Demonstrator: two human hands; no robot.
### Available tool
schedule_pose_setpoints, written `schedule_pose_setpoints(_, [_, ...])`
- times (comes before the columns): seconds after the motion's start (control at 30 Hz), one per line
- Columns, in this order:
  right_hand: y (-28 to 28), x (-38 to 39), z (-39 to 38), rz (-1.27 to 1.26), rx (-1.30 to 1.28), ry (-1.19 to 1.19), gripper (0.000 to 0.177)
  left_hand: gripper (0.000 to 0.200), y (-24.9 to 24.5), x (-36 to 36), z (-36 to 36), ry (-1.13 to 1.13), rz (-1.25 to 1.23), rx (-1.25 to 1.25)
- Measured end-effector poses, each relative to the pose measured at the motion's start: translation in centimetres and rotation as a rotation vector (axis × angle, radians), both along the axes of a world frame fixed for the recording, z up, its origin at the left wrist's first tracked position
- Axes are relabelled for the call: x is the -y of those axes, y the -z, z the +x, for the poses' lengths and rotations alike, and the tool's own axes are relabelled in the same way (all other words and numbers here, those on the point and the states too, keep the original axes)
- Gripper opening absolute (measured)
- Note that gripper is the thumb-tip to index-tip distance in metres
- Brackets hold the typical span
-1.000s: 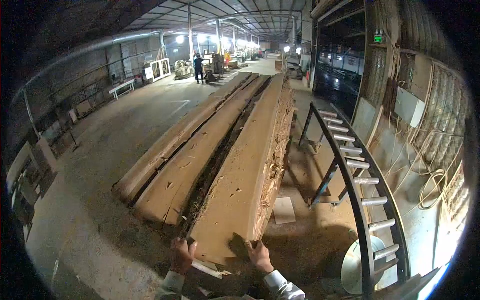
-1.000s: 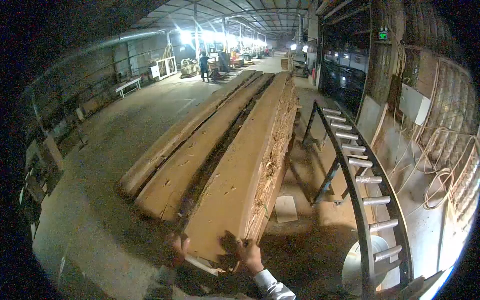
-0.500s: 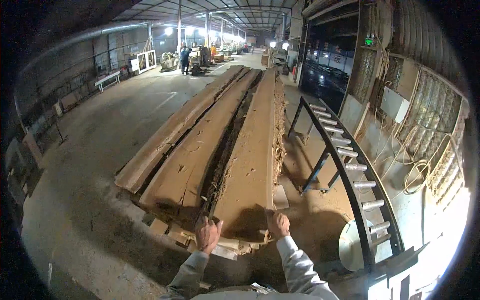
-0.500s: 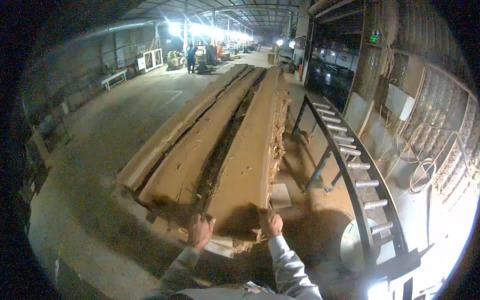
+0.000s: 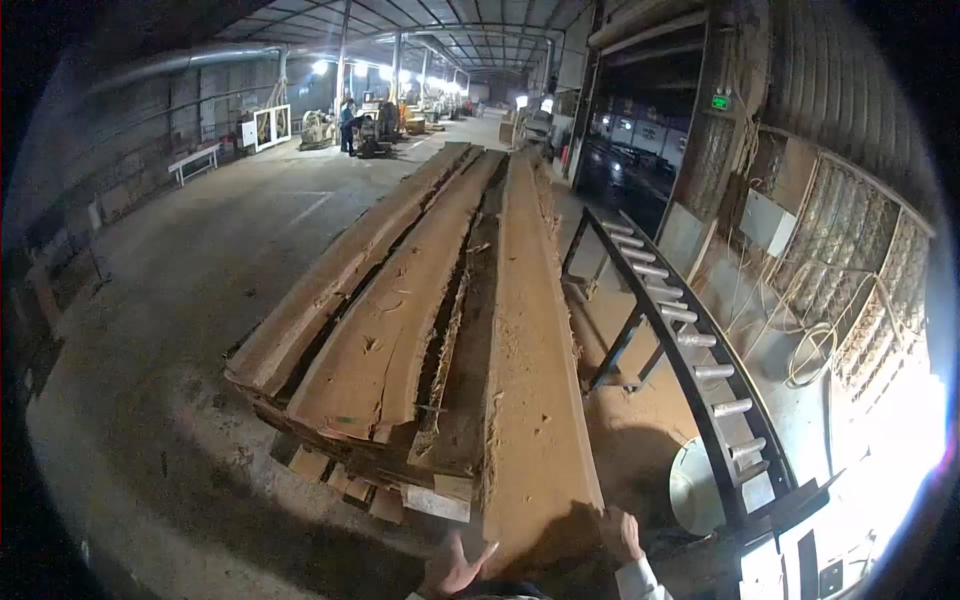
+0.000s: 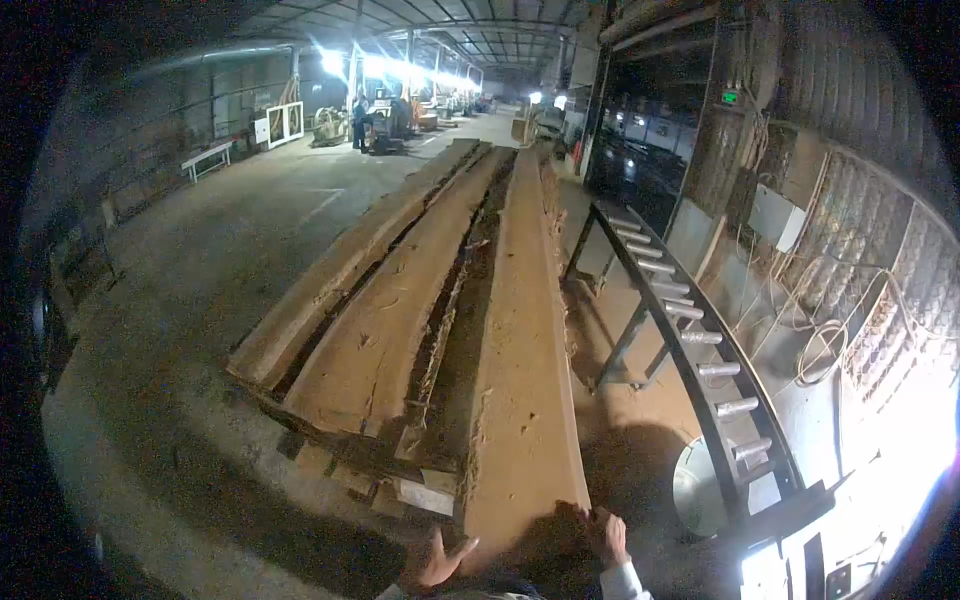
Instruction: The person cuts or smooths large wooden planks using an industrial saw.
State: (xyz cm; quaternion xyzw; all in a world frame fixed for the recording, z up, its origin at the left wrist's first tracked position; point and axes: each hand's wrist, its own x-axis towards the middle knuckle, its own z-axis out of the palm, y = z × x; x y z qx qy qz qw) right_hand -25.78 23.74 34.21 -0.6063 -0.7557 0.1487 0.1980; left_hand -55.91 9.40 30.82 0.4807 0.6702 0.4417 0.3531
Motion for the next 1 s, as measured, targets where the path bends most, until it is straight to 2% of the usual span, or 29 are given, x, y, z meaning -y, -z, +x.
schedule_pose_setpoints(0.07, [-0.4, 3.0, -0.7, -0.037, 0.009, 0.043, 0.043, 0.055, -1.0, 1.7, -0.3, 0.092, -0.177, 0.288])
schedule_pose_setpoints(0.13, [-2.2, 4.7, -2.0, -0.180, 0.045, 0.114, 0.052, 0.058, -1.2, 2.8, -0.3, 0.146, -0.369, 0.453])
schedule_pose_setpoints(0.17, [-2.4, 4.9, -1.7, -0.182, 0.019, 0.093, 0.051, 0.059, -1.3, 3.0, -0.5, 0.155, -0.437, 0.491])
schedule_pose_setpoints(0.23, [-1.8, 4.2, -1.1, -0.176, -0.039, 0.026, 0.047, 0.054, 8.3, 3.4, -0.2, 0.002, -0.195, 0.345])
schedule_pose_setpoints(0.27, [-0.2, 2.7, 0.2, -0.017, 0.109, -0.350, 0.046, 0.052, 9.1, 3.6, -0.3, -0.012, -0.121, 0.331])
schedule_pose_setpoints(0.3, [1.0, 1.3, -0.1, -0.120, -0.067, -0.253, 0.047, 0.050, 9.8, 3.9, -0.4, -0.025, -0.049, 0.316])
schedule_pose_setpoints(0.33, [2.7, -0.5, -0.4, -0.224, -0.242, -0.150, 0.048, 0.047, 6.1, 3.4, -0.9, 0.031, -0.028, 0.362])
schedule_pose_setpoints(0.37, [9.2, -4.0, -0.8, -0.373, -0.620, -0.132, 0.054, 0.042, 3.9, 3.5, -0.6, 0.026, -0.007, 0.408])
schedule_pose_setpoints(0.43, [1.8, -1.1, -3.7, -0.233, -0.257, 0.012, 0.070, 0.033, -0.4, 3.8, 0.2, 0.017, 0.036, 0.500])
schedule_pose_setpoints(0.5, [3.4, -1.8, -3.4, -0.273, -0.271, -0.005, 0.073, 0.033, 1.1, 2.8, 0.3, -0.040, 0.024, 0.522])
schedule_pose_setpoints(0.57, [1.7, -0.7, -3.1, -0.220, -0.290, -0.042, 0.069, 0.033, 4.4, 2.4, 0.1, -0.082, 0.001, 0.485])
schedule_pose_setpoints(0.63, [1.5, -0.6, -2.4, -0.152, -0.224, -0.028, 0.064, 0.037, -0.5, 4.2, 2.3, -0.028, 0.095, 0.653])
schedule_pose_setpoints(0.73, [0.8, 1.2, 0.8, -0.214, -0.271, -0.044, 0.057, 0.046, -0.7, 6.1, 4.9, -0.010, 0.116, 0.489])
schedule_pose_setpoints(0.83, [1.6, 5.7, 5.0, -0.164, -0.321, -0.072, 0.052, 0.059, 1.0, 9.4, 8.5, -0.085, -0.236, 0.301])
schedule_pose_setpoints(0.9, [1.4, 8.5, 6.2, -0.235, -0.218, 0.010, 0.055, 0.050, 4.6, 11.7, 8.4, 0.004, -0.212, 0.551])
schedule_pose_setpoints(0.93, [-0.1, 10.2, 6.4, -0.260, -0.290, -0.008, 0.058, 0.046, 6.2, 12.9, 8.4, 0.045, -0.211, 0.675])
schedule_pose_setpoints(0.97, [-1.1, 12.4, 6.4, -0.303, -0.363, -0.022, 0.060, 0.049, 3.0, 14.9, 9.2, 0.001, -0.327, 0.745])
schedule_pose_setpoints(1.0, [-1.7, 13.6, 6.1, -0.384, -0.352, 0.012, 0.065, 0.048, 3.2, 16.1, 8.8, -0.019, -0.339, 0.710])
